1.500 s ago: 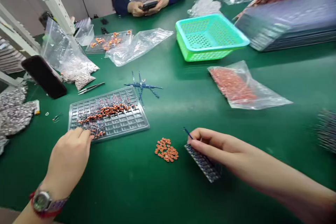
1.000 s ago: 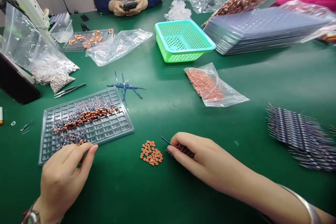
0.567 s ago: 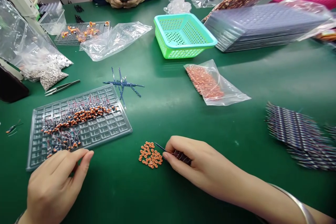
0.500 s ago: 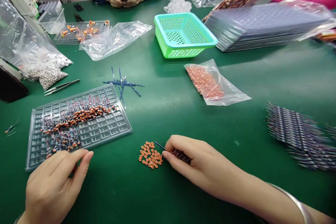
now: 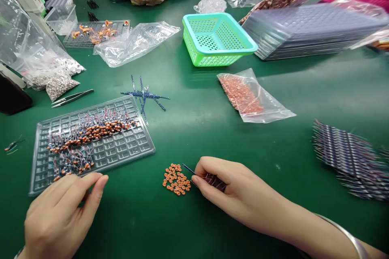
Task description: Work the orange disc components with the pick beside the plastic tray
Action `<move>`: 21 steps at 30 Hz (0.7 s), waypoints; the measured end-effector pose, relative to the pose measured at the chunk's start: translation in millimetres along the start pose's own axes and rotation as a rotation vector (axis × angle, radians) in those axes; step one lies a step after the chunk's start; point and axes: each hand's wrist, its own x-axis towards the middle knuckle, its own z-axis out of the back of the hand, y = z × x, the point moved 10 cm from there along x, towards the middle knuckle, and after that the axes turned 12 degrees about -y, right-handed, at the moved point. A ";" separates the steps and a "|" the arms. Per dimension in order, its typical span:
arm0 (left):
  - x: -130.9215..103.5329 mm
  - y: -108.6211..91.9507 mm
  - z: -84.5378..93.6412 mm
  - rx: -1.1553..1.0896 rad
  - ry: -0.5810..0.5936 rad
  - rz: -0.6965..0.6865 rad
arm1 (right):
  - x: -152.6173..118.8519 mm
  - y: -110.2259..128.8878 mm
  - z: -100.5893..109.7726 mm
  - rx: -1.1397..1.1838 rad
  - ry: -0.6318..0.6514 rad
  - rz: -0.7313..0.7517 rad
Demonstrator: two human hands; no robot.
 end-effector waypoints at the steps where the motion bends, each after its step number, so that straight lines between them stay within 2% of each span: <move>1: -0.1 0.4 -0.2 0.000 0.004 0.007 | 0.0 0.8 -0.3 -0.003 0.002 0.002; 6: -0.8 2.5 -3.7 -0.002 0.046 0.053 | 1.7 1.6 -2.6 -0.008 0.011 -0.018; 21: 1.2 0.9 -2.5 -0.025 0.034 0.046 | -0.8 -1.9 -2.4 0.084 0.011 -0.072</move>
